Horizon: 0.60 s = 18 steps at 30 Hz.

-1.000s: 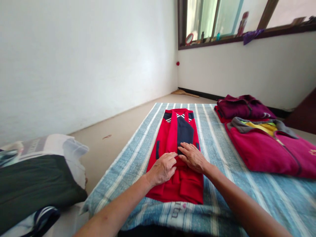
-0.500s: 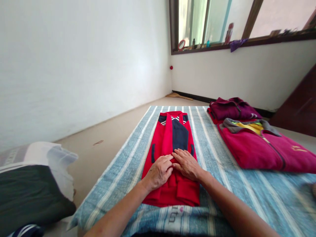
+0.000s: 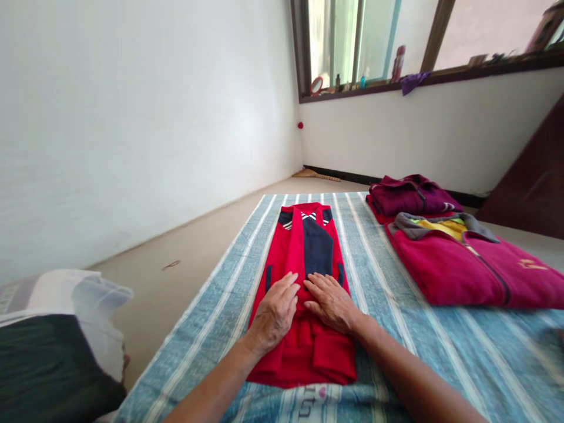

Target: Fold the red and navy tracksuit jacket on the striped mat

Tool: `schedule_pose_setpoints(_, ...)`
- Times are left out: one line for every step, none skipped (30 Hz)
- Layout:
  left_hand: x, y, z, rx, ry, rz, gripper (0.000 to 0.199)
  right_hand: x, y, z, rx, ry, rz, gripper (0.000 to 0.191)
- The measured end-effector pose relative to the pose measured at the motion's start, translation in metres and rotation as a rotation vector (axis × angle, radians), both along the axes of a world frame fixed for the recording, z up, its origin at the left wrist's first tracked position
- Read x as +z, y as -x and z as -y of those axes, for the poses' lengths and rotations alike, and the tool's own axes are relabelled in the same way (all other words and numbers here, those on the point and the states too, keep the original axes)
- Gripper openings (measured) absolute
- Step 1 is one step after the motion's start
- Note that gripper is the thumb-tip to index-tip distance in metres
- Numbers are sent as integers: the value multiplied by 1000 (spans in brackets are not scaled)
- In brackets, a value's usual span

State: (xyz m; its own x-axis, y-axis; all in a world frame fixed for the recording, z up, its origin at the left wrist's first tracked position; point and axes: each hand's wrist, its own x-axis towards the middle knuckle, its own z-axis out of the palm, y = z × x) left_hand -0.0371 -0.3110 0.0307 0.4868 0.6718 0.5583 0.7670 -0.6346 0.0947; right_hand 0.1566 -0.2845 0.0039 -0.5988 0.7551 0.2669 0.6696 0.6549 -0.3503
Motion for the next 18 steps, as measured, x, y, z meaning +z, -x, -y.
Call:
schedule_pose_setpoints(-1,0,-2,34,9,-31,31,1,0,0,0,1,5,51)
schedule_pose_setpoints(-3,0,-4,67,32,-65,32,2,0,0,-2,3,9,52)
schedule_pose_setpoints(-5,0,-5,97,66,-101,33,3,0,0,-6,3,11,52)
schedule_pose_setpoints(-7,0,-7,123,104,-133,34,4,-1,0,-9,0,12,52)
schedule_pose_setpoints(-10,0,-9,142,140,-158,35,6,-1,0,-12,-6,8,52)
schedule_pose_setpoints(-12,0,-10,154,169,-174,36,8,-1,1,-11,-13,5,51)
schedule_pose_setpoints(-15,0,-12,159,185,-180,37,9,-2,0,-12,-22,1,51)
schedule_pose_setpoints(-17,0,-14,160,190,-180,38,11,-2,0,-17,-32,-3,50)
schedule_pose_setpoints(-19,1,-16,160,190,-179,39,12,-2,-1,-22,-40,-3,48)
schedule_pose_setpoints(-20,1,-19,160,192,-184,40,13,-3,-2,-23,-46,-1,47)
schedule_pose_setpoints(-21,1,-21,159,202,-193,41,14,-3,-3,-26,-49,1,47)
schedule_pose_setpoints(-21,1,-23,158,215,-207,42,14,-3,-5,-22,-51,6,48)
schedule_pose_setpoints(-20,0,-24,161,229,-221,43,15,-4,-6,-22,-54,9,49)
schedule_pose_setpoints(-20,0,-26,164,241,-234,43,15,-4,-7,-19,-56,13,50)
schedule_pose_setpoints(-19,0,-27,166,251,-247,44,15,-4,-8,-19,-58,16,50)
schedule_pose_setpoints(-18,0,-27,168,258,-256,44,15,-4,-9,-21,-63,18,49)
schedule_pose_setpoints(-18,0,-28,169,263,-264,45,15,-5,-9,-22,-68,20,48)
schedule_pose_setpoints(-19,0,-29,168,265,-267,45,15,-5,-10,-26,-75,20,47)
